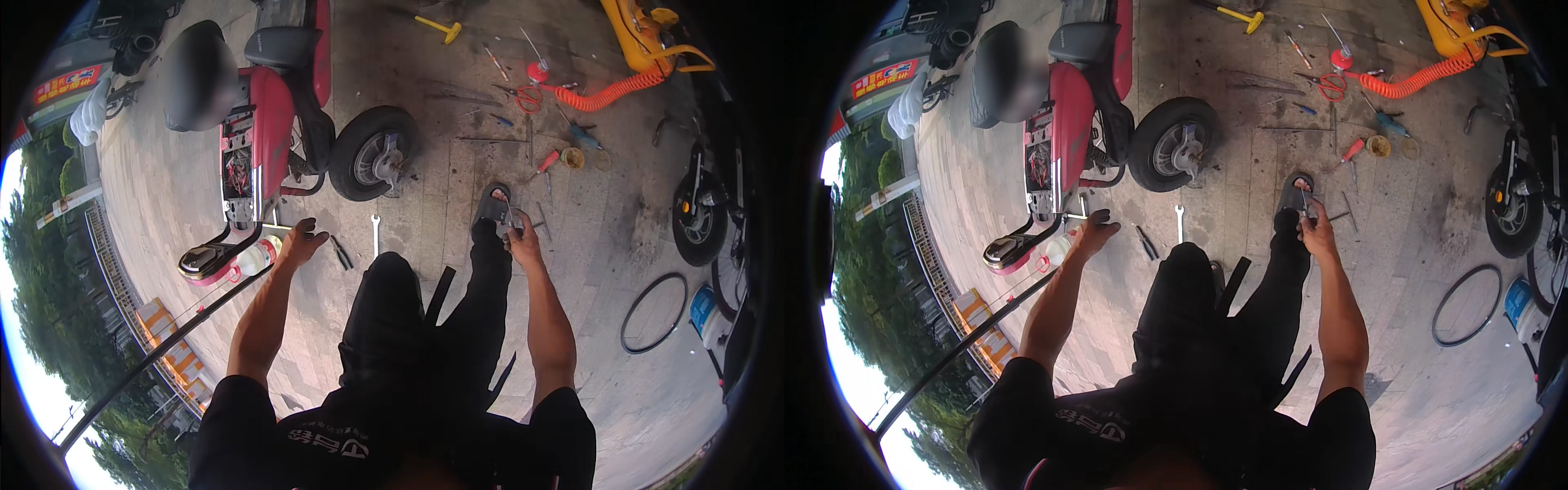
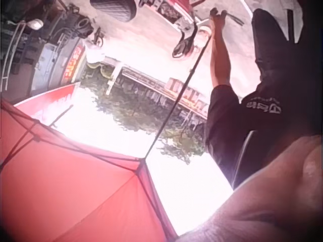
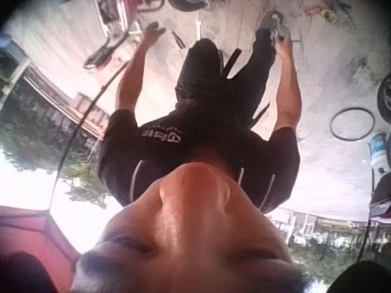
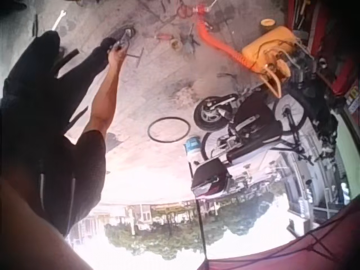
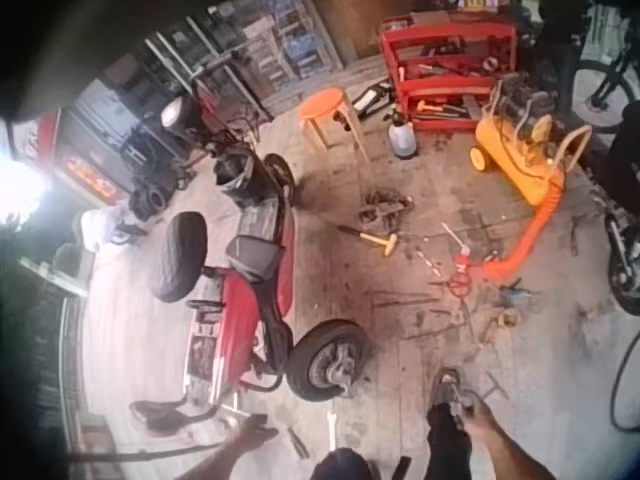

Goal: The person removes a motorcycle tire from the vehicle, uses a screwdriver to pry the tire bead from the rim, and then uses a pneumatic tool to inflate the tire. The person works on the tire while it is detached from the motorcycle.

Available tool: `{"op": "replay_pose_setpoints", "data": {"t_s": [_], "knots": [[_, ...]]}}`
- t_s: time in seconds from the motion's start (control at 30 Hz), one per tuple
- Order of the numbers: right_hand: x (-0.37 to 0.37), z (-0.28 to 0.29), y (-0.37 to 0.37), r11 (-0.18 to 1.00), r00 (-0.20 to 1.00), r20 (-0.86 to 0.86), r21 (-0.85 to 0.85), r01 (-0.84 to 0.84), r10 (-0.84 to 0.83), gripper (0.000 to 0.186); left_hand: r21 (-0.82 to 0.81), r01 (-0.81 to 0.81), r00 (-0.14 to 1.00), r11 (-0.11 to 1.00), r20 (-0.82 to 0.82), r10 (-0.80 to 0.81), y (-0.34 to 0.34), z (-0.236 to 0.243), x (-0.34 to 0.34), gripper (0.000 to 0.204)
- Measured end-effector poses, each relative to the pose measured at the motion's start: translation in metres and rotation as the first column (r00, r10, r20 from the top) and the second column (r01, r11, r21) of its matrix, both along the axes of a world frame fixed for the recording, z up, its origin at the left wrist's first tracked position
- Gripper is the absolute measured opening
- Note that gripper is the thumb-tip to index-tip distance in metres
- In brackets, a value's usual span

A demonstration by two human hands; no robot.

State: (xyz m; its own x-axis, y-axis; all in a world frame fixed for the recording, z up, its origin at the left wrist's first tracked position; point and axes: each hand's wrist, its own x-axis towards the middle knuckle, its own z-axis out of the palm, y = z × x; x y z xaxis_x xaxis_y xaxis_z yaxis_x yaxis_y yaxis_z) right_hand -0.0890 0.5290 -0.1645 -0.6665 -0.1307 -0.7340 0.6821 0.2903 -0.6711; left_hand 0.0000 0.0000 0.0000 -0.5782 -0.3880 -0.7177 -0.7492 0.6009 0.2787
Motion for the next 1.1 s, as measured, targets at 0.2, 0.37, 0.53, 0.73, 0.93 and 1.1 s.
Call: {"op": "replay_pose_setpoints", "data": {"t_s": [0.2,0.37,0.53,0.73,0.93,1.1], "knots": [[-0.139,-0.060,-0.139,0.895,0.828,-0.380,-0.002,-0.445,0.411,0.024,-0.313,0.169,0.947,0.935,-0.211,-0.242,-0.001,-0.132,-0.098,0.095],[-0.201,-0.097,-0.283,0.772,0.410,-0.778,0.145,-0.619,0.475,0.067,-0.596,0.219,0.885,0.773,-0.211,-0.414,0.004,-0.215,-0.148,0.098],[-0.254,-0.131,-0.387,0.365,-0.137,-0.801,0.409,-0.836,0.583,0.095,-0.586,0.203,0.777,0.785,-0.392,-0.493,0.000,-0.230,-0.137,0.093],[-0.285,-0.144,-0.388,0.166,-0.337,-0.826,0.449,-0.878,0.451,0.084,-0.374,0.221,0.744,0.901,-0.532,-0.404,0.000,-0.235,-0.140,0.087],[-0.271,-0.119,-0.370,0.054,-0.294,-0.773,0.390,-0.919,0.563,0.078,-0.227,0.238,0.873,0.944,-0.375,-0.310,0.030,-0.204,-0.149,0.070],[-0.270,-0.125,-0.385,0.025,-0.284,-0.770,0.362,-0.932,0.571,0.065,-0.217,0.198,0.858,0.956,-0.433,-0.276,0.023,-0.207,-0.144,0.053]]}}
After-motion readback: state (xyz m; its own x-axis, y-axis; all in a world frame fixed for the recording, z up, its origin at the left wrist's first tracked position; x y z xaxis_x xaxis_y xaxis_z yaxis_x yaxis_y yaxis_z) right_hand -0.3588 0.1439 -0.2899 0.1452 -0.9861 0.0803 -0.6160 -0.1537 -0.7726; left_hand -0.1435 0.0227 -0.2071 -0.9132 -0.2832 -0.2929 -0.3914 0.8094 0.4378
